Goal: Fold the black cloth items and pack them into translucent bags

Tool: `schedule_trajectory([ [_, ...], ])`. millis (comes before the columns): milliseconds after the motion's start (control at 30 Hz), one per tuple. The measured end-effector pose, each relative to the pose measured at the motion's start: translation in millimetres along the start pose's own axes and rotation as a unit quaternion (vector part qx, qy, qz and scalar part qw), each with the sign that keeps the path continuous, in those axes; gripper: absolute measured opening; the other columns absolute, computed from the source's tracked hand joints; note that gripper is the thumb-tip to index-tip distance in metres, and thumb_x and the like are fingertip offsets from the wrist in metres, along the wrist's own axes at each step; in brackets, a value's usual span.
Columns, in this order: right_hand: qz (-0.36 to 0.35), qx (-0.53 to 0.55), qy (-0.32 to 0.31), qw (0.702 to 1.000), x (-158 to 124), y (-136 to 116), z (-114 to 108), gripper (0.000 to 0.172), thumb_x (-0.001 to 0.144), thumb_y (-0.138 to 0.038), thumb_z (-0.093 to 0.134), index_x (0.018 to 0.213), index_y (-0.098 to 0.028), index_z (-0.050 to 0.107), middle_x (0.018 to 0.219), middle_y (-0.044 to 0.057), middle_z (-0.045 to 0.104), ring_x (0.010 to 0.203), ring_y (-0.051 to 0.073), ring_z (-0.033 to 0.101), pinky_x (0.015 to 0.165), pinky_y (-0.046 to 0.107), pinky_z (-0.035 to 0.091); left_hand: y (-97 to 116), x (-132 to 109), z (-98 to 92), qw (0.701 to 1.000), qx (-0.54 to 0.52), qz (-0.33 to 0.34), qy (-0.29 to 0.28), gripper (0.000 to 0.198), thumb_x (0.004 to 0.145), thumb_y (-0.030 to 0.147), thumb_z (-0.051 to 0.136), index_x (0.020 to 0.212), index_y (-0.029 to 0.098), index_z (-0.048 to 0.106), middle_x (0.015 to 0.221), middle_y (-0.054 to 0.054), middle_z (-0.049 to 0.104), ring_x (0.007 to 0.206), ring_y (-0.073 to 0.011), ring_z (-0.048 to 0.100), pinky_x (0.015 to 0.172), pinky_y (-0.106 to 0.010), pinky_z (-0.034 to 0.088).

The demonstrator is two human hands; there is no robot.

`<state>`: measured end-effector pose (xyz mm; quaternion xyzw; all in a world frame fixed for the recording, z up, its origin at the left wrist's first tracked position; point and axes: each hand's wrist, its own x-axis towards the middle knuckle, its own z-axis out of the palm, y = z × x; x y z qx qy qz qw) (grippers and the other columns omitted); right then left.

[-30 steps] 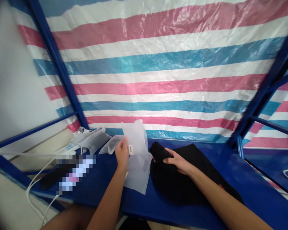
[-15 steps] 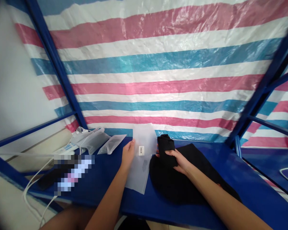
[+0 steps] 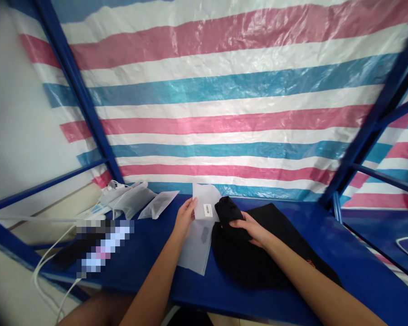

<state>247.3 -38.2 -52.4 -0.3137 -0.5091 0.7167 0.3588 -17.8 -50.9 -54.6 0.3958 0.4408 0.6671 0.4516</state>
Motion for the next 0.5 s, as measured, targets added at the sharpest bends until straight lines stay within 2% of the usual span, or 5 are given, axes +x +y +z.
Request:
schedule_trajectory([
  [100, 0.002, -0.049, -0.022, 0.999, -0.1, 0.7, -2.3, 0.041, 0.064, -0.031, 0.089, 0.101, -0.019, 0.075, 0.089, 0.004, 0.081, 0.079, 0.026, 0.076, 0.074, 0.035, 0.059, 4.8, -0.9, -2.5, 0.999, -0.034, -0.013, 0.024, 0.064, 0.079, 0.059, 0.089, 0.125, 0.016, 0.076, 0.105, -0.012, 0.081, 0.090, -0.0257, 0.077, 0.077, -0.033, 0.061],
  [267, -0.021, -0.127, -0.087, 0.988, 2.0, 4.0, -6.0, 0.039, 0.064, -0.034, 0.094, 0.096, -0.018, 0.077, 0.087, 0.001, 0.077, 0.074, 0.019, 0.067, 0.068, 0.027, 0.053, 4.7, 1.7, -9.3, 0.996, -0.065, -0.024, 0.060, 0.057, 0.076, 0.054, 0.092, 0.113, 0.013, 0.078, 0.101, -0.012, 0.081, 0.087, -0.0257, 0.077, 0.080, -0.035, 0.060],
  [500, -0.055, -0.197, -0.118, 0.972, 2.4, -1.7, -0.4, 0.031, 0.068, -0.029, 0.092, 0.094, -0.017, 0.078, 0.078, -0.003, 0.069, 0.067, 0.012, 0.055, 0.062, 0.022, 0.043, 3.5, 2.8, -11.4, 0.992, -0.079, -0.053, 0.079, 0.072, 0.075, 0.054, 0.093, 0.130, 0.015, 0.068, 0.102, -0.012, 0.081, 0.085, -0.0248, 0.077, 0.077, -0.034, 0.059],
])
